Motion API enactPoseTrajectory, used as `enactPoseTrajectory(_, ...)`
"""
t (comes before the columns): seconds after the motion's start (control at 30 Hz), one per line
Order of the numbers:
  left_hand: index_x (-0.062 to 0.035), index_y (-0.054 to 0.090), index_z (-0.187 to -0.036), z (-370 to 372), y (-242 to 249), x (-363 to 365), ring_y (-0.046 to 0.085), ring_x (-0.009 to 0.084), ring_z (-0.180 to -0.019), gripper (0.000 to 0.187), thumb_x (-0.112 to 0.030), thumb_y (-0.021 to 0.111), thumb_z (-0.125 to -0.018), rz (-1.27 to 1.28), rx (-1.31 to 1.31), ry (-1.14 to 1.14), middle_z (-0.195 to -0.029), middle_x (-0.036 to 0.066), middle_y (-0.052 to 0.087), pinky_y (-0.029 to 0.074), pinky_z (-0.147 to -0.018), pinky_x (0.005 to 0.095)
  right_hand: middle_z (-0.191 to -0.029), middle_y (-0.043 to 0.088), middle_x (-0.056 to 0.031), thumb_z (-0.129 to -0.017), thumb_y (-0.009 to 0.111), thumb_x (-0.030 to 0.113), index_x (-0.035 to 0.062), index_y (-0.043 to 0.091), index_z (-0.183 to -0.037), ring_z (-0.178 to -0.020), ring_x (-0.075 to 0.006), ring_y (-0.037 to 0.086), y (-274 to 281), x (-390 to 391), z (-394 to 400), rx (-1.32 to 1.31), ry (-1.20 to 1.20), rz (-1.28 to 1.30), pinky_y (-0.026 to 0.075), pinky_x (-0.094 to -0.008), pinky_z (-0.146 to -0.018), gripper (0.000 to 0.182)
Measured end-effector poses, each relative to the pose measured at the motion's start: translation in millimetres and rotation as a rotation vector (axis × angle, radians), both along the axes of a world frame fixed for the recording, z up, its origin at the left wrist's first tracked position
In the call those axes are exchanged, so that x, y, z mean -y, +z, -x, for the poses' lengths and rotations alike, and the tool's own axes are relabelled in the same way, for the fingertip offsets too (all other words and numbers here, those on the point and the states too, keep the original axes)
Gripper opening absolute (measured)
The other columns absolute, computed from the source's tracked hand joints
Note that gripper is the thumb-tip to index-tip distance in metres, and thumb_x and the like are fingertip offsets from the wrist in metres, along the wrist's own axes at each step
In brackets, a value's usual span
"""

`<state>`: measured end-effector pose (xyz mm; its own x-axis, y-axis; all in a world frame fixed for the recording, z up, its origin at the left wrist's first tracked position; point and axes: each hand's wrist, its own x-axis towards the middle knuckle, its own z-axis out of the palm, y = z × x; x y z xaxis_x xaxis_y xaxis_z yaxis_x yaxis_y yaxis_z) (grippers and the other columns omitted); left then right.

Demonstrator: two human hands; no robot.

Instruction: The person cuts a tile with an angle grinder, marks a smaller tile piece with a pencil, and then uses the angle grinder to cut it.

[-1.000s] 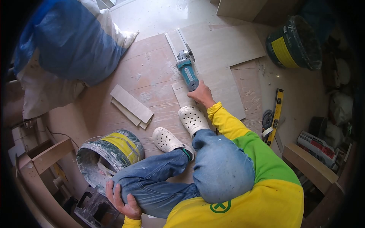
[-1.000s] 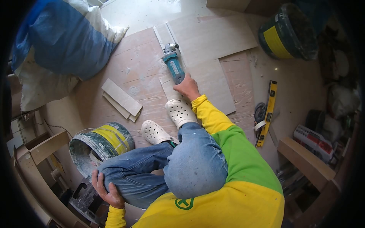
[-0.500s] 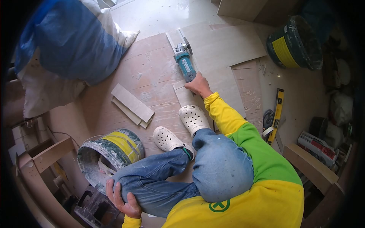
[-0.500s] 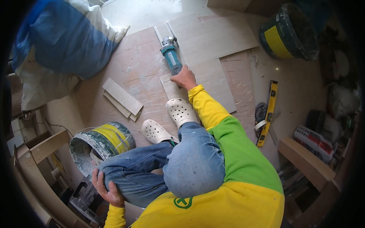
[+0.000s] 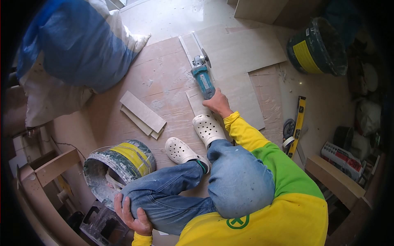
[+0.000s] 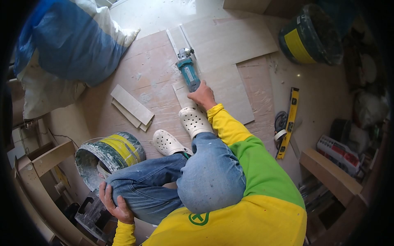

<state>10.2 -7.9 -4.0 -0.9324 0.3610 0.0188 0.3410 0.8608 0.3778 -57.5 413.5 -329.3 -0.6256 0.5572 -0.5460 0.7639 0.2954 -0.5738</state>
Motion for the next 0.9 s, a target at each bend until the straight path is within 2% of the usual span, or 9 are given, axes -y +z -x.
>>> enactPoseTrajectory(0.43,-0.0025,0.057,-0.137,2,0,0,0.045,0.0407,-0.139,0.050,-0.037,0.053,-0.101,0.002,-0.001,-0.011,-0.150,0.023,0.048,0.027,-0.119,0.0526,-0.113,0.068,-0.0299,-0.067,0.080,0.035,-0.0042,0.051,-0.126,-0.107,-0.0436,0.067,2,-13,33,-0.008,0.010,0.030,0.054,-0.0449,-0.095,0.076)
enactPoseTrajectory(0.9,-0.0015,0.057,-0.136,1,1,-1,0.045,0.0405,-0.139,0.051,-0.038,0.052,-0.101,-0.013,-0.007,-0.012,-0.150,0.024,0.048,0.027,-0.119,0.0518,-0.111,0.068,-0.0297,-0.067,0.079,0.037,-0.0026,0.050,-0.123,-0.106,-0.0451,0.067,-2,5,-10,-0.011,0.003,-0.003,0.054,-0.0468,-0.094,0.074)
